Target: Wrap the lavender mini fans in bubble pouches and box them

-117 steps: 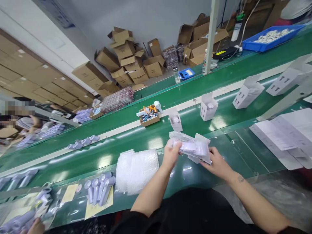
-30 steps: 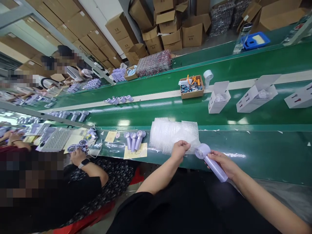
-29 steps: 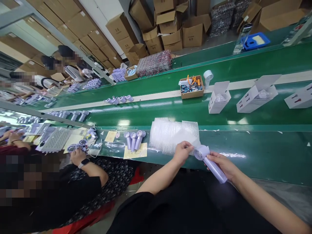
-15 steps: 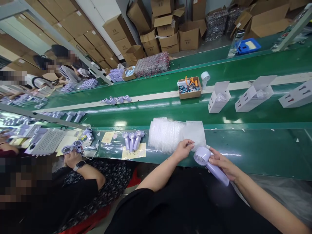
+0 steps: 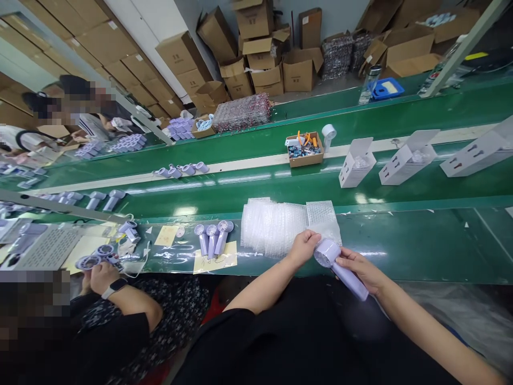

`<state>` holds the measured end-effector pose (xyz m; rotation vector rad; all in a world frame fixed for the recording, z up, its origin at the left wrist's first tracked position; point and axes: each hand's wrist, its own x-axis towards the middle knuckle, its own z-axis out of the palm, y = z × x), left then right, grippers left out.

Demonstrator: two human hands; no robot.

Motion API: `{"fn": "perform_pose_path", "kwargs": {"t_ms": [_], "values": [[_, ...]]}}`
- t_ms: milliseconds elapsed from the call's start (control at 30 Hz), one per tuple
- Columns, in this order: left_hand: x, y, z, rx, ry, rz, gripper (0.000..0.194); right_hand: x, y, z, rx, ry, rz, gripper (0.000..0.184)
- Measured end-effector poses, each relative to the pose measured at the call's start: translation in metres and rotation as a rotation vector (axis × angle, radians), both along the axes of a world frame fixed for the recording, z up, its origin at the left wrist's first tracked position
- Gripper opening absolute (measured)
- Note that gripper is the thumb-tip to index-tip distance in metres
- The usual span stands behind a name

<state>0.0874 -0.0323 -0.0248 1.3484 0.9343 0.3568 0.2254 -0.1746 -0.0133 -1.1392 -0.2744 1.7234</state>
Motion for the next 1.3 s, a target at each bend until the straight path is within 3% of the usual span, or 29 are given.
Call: {"fn": "perform_pose_path", "kwargs": {"t_ms": [133,300,367,433,500,667,833,967,1033,1167,1300], "values": [[-0.020,0.009,0.009,0.475,0.079,-0.281,0.021,-0.002,0.001,0.003,-0.053,-0.064,-0.097,0.037],[-0.021,0.005,0.022,1.041,-0.023,-0.372,0.023,-0.013,0.002,0.011,-0.045,-0.094,-0.171,0.030],[-0.024,0.001,0.026,1.184,-0.029,-0.488,0.022,-0.016,0.002,0.016,-0.065,-0.088,-0.231,0.032],[-0.031,-0.002,0.027,1.223,-0.006,-0.618,0.023,-0.017,0.003,0.019,-0.084,-0.098,-0.290,0.038],[-0.039,-0.006,0.024,1.151,0.044,-0.663,0.024,-0.019,0.005,0.020,-0.116,-0.127,-0.327,0.042],[-0.029,-0.019,0.013,0.856,0.169,-0.477,0.014,-0.024,0.008,0.019,-0.179,-0.221,-0.458,0.035],[0.003,-0.029,0.032,0.839,0.043,-0.599,0.012,-0.022,0.009,0.025,-0.243,-0.136,-0.487,0.040],[0.014,-0.021,0.048,0.725,0.005,-0.612,0.017,-0.019,0.004,0.025,-0.266,-0.009,-0.507,0.046],[0.016,-0.016,0.051,0.614,-0.038,-0.622,0.018,-0.019,-0.003,0.023,-0.257,-0.003,-0.508,0.039],[0.023,-0.011,0.054,0.234,0.020,-0.523,0.020,-0.020,-0.027,0.026,-0.355,-0.259,-0.459,0.029],[0.030,-0.018,0.064,-0.057,0.082,-0.574,0.020,-0.012,-0.054,0.045,-0.254,-0.740,-0.338,0.027]]}}
